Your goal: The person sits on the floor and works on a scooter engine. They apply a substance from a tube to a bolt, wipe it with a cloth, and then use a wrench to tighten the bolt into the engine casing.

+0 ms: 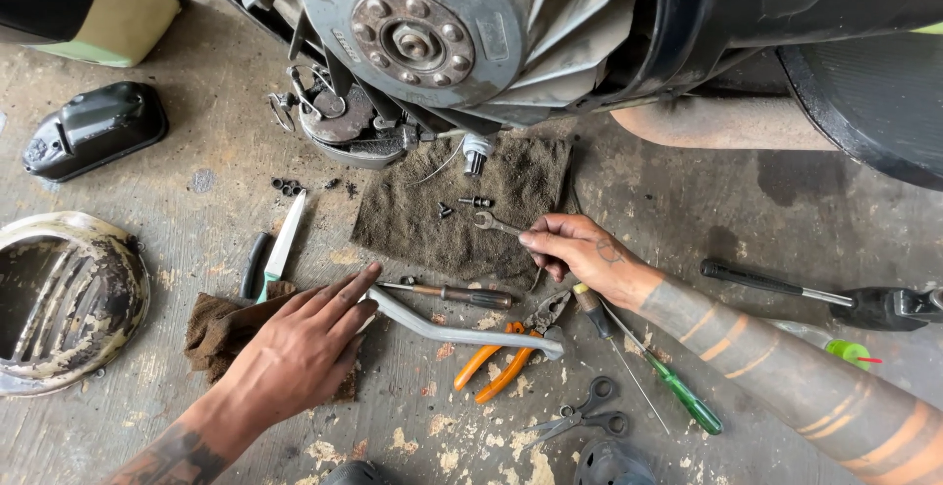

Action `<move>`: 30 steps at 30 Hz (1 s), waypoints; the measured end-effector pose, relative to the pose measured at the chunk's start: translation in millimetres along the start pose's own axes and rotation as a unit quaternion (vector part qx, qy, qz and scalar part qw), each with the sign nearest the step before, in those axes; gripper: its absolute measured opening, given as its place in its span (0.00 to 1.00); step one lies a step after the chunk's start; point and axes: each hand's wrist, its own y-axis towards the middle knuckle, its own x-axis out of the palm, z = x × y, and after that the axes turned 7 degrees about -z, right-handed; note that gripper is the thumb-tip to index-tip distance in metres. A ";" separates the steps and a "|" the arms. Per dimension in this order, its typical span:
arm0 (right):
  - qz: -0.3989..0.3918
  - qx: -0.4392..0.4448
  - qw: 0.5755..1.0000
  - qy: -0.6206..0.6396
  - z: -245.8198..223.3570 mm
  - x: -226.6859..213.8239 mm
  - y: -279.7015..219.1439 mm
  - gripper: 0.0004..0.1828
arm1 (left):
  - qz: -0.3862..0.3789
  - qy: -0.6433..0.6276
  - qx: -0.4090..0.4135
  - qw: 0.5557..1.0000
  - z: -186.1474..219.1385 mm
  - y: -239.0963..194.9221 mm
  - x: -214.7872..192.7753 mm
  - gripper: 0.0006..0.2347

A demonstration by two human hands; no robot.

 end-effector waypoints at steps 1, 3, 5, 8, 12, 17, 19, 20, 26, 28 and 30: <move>-0.006 0.005 1.000 -0.002 1.7 -0.5 0.7 0.10 | 0.034 -0.037 -0.001 0.999 7.3 8.1 -20.4 0.17; -0.012 0.008 1.000 -0.004 4.1 -1.3 1.9 0.09 | 0.069 -0.073 -0.001 0.995 21.1 23.8 -57.0 0.11; -0.011 0.021 1.000 -0.010 5.1 -1.7 3.2 0.08 | 0.173 -0.135 0.026 0.975 33.8 38.7 -89.6 0.08; -0.007 0.028 1.000 -0.011 3.0 -1.6 3.2 0.07 | 0.179 -0.176 0.029 0.968 41.4 56.6 -115.3 0.08; -0.012 0.020 1.000 -0.012 4.9 -4.3 5.9 0.07 | 0.177 -0.218 0.042 0.959 42.9 73.8 -132.7 0.08; -0.018 0.033 0.999 0.004 11.8 -13.2 8.7 0.04 | 0.137 -0.255 0.013 0.957 43.2 85.5 -141.5 0.06; -0.021 0.034 0.999 0.010 14.0 -16.9 9.7 0.04 | 0.131 -0.265 0.007 0.955 43.3 90.3 -141.5 0.06; -0.025 0.035 0.999 0.013 14.8 -18.8 10.2 0.04 | 0.127 -0.276 0.000 0.953 43.3 92.5 -141.4 0.06; -0.029 0.031 0.999 0.009 18.2 -24.4 12.4 0.05 | 0.139 -0.257 0.018 0.956 41.8 102.2 -144.8 0.06; -0.026 0.034 0.999 0.017 19.0 -25.9 11.7 0.05 | 0.134 -0.251 0.017 0.958 41.4 104.3 -143.4 0.06; -0.024 0.037 0.999 0.024 18.8 -27.4 10.5 0.05 | 0.129 -0.245 0.016 0.961 40.8 106.9 -142.3 0.06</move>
